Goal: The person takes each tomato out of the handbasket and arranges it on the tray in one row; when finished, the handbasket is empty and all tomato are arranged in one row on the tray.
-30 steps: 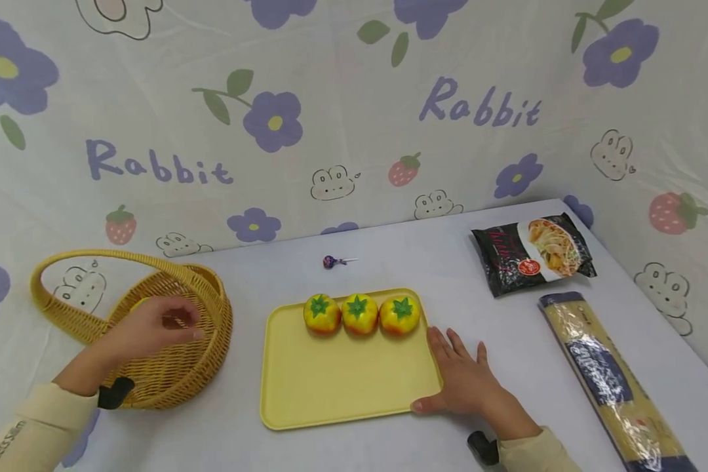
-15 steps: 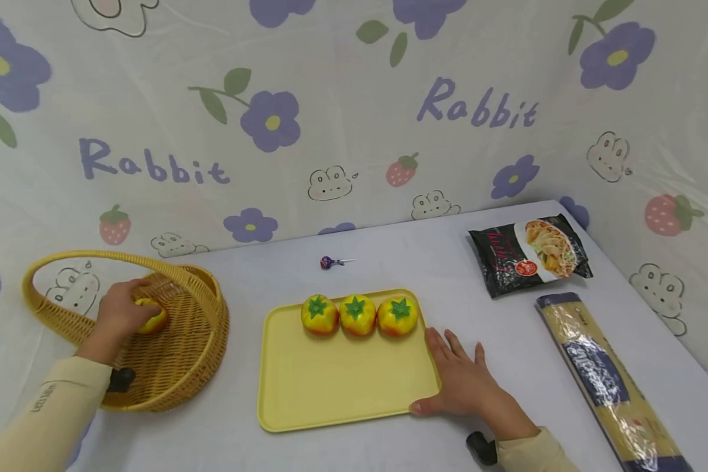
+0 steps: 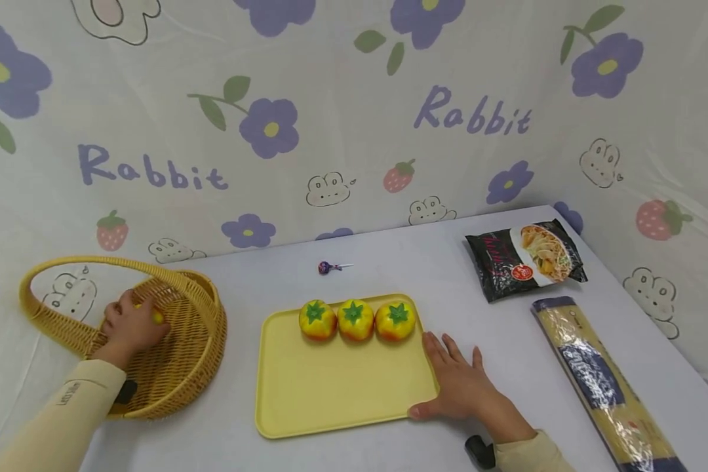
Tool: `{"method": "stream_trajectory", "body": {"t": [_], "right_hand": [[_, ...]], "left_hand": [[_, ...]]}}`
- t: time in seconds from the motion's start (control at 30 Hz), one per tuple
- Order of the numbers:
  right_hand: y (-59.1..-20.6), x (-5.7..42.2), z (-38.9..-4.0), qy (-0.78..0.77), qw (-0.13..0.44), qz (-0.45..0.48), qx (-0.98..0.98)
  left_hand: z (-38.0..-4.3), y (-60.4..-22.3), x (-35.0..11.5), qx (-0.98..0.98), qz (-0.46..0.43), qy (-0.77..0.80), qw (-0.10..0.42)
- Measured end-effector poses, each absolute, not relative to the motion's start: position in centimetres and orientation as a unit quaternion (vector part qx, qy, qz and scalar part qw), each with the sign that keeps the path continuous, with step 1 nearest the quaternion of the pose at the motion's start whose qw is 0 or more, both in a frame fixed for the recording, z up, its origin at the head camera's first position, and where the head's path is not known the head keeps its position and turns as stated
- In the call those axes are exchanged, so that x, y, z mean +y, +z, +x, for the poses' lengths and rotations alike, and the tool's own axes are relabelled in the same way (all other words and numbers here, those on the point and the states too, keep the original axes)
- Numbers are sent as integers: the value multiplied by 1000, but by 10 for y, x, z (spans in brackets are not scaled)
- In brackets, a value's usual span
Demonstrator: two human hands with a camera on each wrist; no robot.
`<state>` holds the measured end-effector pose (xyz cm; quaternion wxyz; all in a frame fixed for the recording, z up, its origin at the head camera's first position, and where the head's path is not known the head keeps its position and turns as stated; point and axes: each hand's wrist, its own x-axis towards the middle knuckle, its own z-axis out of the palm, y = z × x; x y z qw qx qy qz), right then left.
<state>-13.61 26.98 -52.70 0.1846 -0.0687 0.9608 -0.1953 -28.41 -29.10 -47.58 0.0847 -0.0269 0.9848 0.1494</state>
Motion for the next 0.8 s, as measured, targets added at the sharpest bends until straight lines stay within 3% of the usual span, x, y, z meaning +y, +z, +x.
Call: {"method": "stream_trajectory", "body": {"t": [0.3, 0.63, 0.8], "right_hand": [[-526, 268, -134, -195, 183, -70, 961], [-525, 268, -135, -196, 172, -79, 962], [-527, 269, -135, -196, 181, -73, 961]], "left_hand": [[-281, -477, -285, 984, -23, 148, 97], [-278, -477, -290, 991, -25, 132, 22], [-274, -478, -293, 991, -27, 126, 35]]}}
